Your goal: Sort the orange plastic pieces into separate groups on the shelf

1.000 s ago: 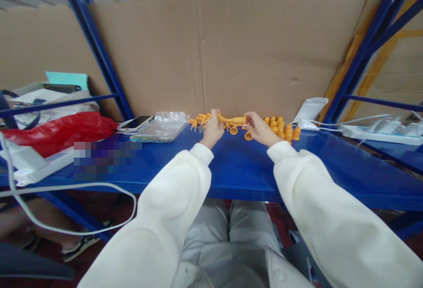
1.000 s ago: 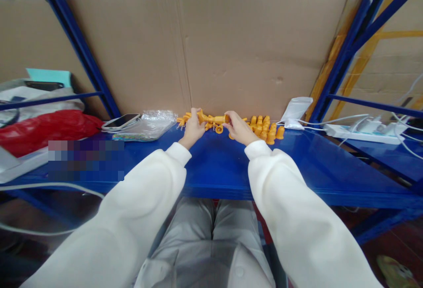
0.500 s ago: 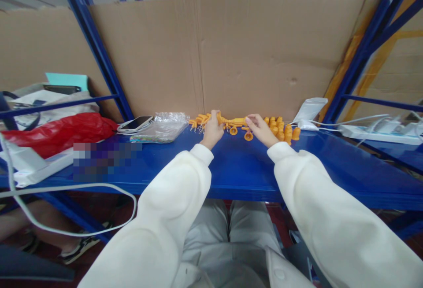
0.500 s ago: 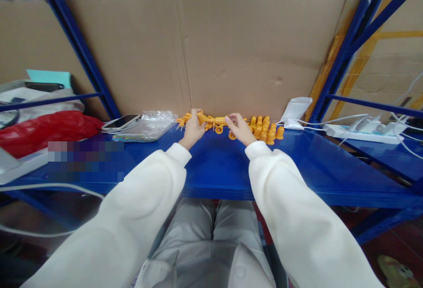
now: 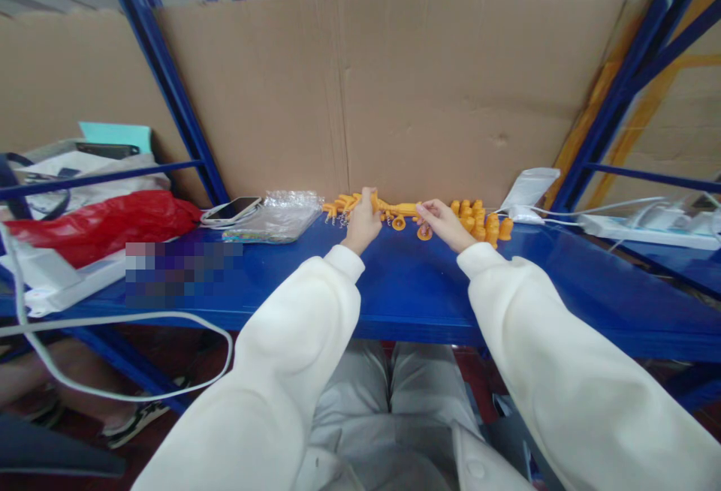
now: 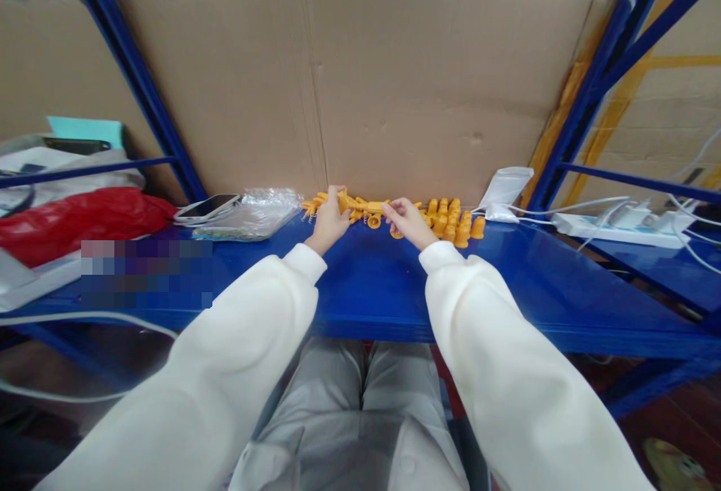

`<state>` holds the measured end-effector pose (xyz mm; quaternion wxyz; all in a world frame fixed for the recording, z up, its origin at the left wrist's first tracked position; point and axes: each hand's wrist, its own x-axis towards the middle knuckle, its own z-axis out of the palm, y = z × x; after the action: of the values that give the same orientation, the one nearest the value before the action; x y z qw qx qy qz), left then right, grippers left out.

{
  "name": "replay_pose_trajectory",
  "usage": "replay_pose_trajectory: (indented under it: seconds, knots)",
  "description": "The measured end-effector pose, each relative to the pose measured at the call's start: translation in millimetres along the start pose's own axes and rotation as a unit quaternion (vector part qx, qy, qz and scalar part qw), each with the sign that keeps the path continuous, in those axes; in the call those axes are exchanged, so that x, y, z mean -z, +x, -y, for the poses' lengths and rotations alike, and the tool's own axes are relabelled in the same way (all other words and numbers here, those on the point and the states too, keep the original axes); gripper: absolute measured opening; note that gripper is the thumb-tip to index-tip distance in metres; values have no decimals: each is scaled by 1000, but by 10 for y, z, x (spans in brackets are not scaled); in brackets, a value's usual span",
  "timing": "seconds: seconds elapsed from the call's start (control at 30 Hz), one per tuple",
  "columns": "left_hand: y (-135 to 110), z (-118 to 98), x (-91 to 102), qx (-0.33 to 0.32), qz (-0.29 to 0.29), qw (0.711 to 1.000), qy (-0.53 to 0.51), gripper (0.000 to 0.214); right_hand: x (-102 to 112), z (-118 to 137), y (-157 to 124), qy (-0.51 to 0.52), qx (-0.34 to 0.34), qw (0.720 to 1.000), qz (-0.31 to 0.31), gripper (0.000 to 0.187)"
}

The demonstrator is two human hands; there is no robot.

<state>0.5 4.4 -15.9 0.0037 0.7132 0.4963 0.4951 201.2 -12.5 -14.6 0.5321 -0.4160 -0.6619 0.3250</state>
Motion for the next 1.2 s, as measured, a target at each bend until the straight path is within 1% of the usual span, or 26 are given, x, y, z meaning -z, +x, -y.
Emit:
replay_pose_trajectory:
  seconds: [0.13,0.27,0.33,0.4,0.47,0.53,0.63,0.7,0.77,0.9,1.03,1.2]
  knots:
    - [-14,-16,15,-4,7,1000,-1,50,-5,-41,27,-10,5,1000,5,44]
    - [-16,-17,2,-9,0,1000,-3,50,-3,-117,78,-23,58,998,6,38]
    - [-9,-12,-8,-6,-5,1000,-8,50,13,-144,97,-55,98,994,7,33]
    - [0,-7,-11,2,-7,1000,-16,51,41,-154,102,-110,139,984,14,30]
    - [5,-6,-4,17,-6,1000,-21,51,71,-151,95,-164,173,971,25,32]
    - [6,-10,9,31,-4,999,-23,51,93,-145,82,-190,191,962,33,37]
    - [-1,-19,25,40,-4,999,-18,50,102,-147,67,-180,186,966,22,44]
    - [-7,-23,26,38,-7,999,-13,50,96,-158,64,-163,167,972,5,47]
    - [-12,-22,21,34,-11,999,-11,50,87,-171,66,-143,139,980,1,47]
    - [-15,-17,11,31,-14,999,-14,50,64,-196,79,-101,96,989,42,41]
    - [-16,-21,23,32,-11,999,-21,51,62,-210,87,-105,108,987,52,35]
    - [-17,-30,38,36,-8,999,-19,51,89,-197,81,-174,146,973,35,33]
